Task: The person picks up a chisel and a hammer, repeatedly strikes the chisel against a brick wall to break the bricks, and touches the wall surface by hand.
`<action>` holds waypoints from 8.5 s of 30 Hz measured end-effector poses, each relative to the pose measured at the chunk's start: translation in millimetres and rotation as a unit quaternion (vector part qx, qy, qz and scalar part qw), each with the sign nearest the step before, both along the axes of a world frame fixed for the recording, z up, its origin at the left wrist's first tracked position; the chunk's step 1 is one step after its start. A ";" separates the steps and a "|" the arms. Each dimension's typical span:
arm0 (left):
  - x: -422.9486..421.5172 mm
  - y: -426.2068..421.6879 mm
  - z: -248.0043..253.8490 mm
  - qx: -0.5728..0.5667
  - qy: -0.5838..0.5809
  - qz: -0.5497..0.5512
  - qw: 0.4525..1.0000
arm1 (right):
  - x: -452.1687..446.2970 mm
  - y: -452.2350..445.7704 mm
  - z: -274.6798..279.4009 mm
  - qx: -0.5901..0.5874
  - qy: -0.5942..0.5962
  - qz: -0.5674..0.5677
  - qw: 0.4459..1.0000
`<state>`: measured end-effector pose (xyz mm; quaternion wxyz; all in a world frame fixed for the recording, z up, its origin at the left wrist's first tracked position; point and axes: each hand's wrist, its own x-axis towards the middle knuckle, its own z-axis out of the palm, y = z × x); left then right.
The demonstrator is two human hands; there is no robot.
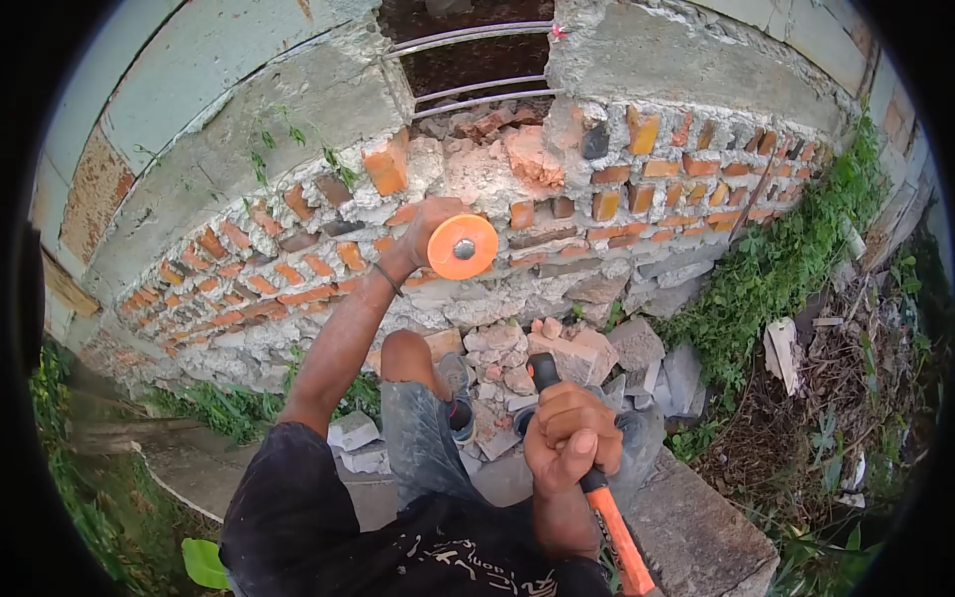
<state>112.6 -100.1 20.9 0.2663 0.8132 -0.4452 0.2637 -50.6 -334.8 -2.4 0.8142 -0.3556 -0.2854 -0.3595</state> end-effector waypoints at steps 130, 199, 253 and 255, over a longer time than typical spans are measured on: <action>-0.9 2.4 1.5 -0.027 0.010 0.005 1.000 | -14.7 -33.3 60.8 -0.019 -0.008 -0.005 1.000; -51.6 -72.9 -5.2 -0.089 0.091 0.126 0.984 | -35.3 -80.0 -217.3 -0.513 0.522 -0.044 0.680; 95.0 -28.8 104.0 -0.013 0.164 0.207 0.964 | 134.8 -18.9 12.7 -0.358 0.171 -0.160 0.904; 98.0 -17.0 102.9 0.046 0.206 0.219 0.953 | 99.7 -49.9 44.8 -0.307 0.185 -0.102 0.928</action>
